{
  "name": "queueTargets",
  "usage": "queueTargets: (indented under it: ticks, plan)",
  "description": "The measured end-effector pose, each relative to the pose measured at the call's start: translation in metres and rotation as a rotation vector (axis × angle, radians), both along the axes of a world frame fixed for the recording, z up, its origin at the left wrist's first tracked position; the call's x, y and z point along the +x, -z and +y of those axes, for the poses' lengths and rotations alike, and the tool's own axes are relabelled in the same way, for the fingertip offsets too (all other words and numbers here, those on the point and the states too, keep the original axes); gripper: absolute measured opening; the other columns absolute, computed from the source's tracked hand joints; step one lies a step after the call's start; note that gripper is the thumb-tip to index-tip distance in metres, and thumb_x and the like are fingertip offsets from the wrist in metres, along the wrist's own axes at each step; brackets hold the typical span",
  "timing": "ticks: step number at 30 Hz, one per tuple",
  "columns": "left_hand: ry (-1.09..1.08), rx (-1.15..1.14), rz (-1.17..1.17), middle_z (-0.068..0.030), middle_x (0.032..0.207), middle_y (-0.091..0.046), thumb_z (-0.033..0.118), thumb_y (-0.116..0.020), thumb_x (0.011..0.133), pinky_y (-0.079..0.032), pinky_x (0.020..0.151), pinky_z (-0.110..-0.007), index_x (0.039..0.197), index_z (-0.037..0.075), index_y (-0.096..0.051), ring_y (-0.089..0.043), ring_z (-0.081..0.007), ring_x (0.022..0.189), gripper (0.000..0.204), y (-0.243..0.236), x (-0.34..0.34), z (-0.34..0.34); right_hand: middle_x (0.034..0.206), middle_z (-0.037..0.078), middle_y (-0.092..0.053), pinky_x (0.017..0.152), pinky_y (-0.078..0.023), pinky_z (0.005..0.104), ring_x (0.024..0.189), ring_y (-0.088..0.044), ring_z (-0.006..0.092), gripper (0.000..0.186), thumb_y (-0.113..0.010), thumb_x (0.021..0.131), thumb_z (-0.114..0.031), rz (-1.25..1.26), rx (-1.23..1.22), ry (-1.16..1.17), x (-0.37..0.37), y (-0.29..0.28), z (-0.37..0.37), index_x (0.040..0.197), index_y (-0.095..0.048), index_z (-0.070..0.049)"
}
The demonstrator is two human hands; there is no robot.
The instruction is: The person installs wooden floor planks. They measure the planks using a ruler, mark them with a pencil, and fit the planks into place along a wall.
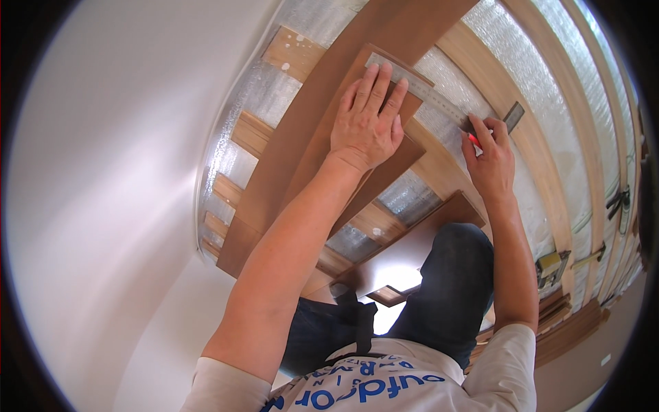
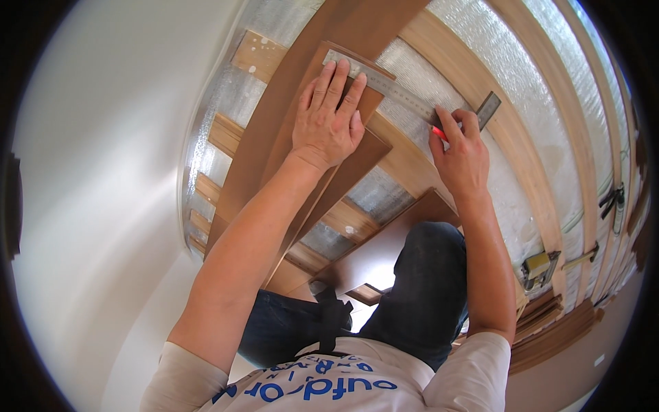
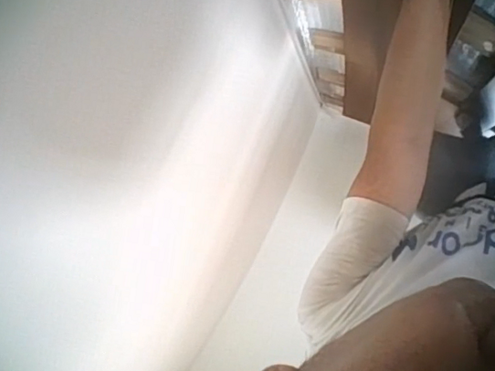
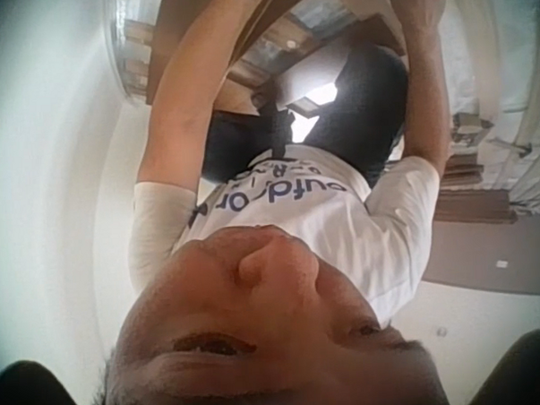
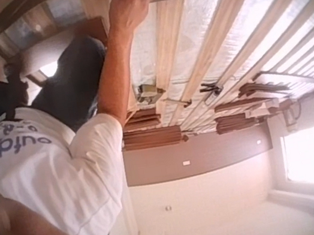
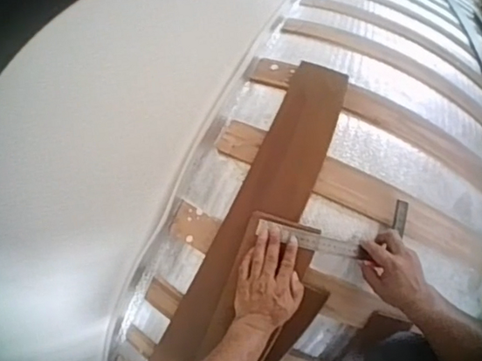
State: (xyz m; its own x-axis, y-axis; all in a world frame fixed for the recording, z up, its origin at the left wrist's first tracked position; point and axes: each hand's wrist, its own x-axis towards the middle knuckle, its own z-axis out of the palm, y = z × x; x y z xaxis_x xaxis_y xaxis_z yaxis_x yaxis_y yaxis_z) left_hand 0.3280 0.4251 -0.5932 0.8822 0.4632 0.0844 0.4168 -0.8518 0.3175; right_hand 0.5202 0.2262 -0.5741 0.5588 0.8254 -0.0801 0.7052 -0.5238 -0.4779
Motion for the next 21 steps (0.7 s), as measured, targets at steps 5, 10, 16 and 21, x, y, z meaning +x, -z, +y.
queueTargets:
  ticks: [5,10,16,21]
  plan:
    - [-0.006,-0.01,0.014,-0.0132,0.175,-0.035,0.024,-0.063,0.093,-0.032,0.126,-0.05,0.164,0.019,-0.047,-0.034,-0.0328,0.161,0.073,0.001,-0.001,0.0,0.12,0.013,-0.064,0.08,-0.06,0.0405,0.093,-0.073,0.0305,0.038,-0.079,0.095,-0.014,0.018,0.0,0.014,-0.001,-0.006,0.005,0.132,-0.074,-0.011]
    - [-0.017,-0.016,0.023,-0.012,0.176,-0.034,0.024,-0.064,0.093,-0.032,0.126,-0.05,0.165,0.02,-0.046,-0.032,-0.0315,0.162,0.074,0.0,0.001,-0.001,0.119,0.009,-0.065,0.075,-0.06,0.0411,0.091,-0.073,0.0302,0.039,-0.079,0.094,-0.018,-0.025,0.012,-0.006,0.0,-0.001,0.0,0.132,-0.074,-0.014]
    - [-0.029,-0.038,0.025,-0.0109,0.177,-0.033,0.024,-0.065,0.092,-0.032,0.126,-0.05,0.164,0.02,-0.046,-0.032,-0.0301,0.162,0.075,-0.001,0.003,-0.003,0.121,0.011,-0.065,0.076,-0.061,0.0417,0.093,-0.073,0.0307,0.039,-0.079,0.094,-0.016,-0.02,0.011,-0.012,0.002,-0.005,0.0,0.132,-0.074,-0.013]
    - [-0.073,-0.049,0.015,-0.0106,0.175,-0.036,0.023,-0.065,0.092,-0.032,0.126,-0.049,0.161,0.019,-0.051,-0.032,-0.0289,0.162,0.07,-0.002,-0.001,-0.001,0.125,0.015,-0.066,0.08,-0.06,0.0402,0.094,-0.073,0.032,0.031,-0.073,0.098,-0.013,0.083,0.04,0.043,0.002,-0.042,0.033,0.128,-0.074,-0.007]
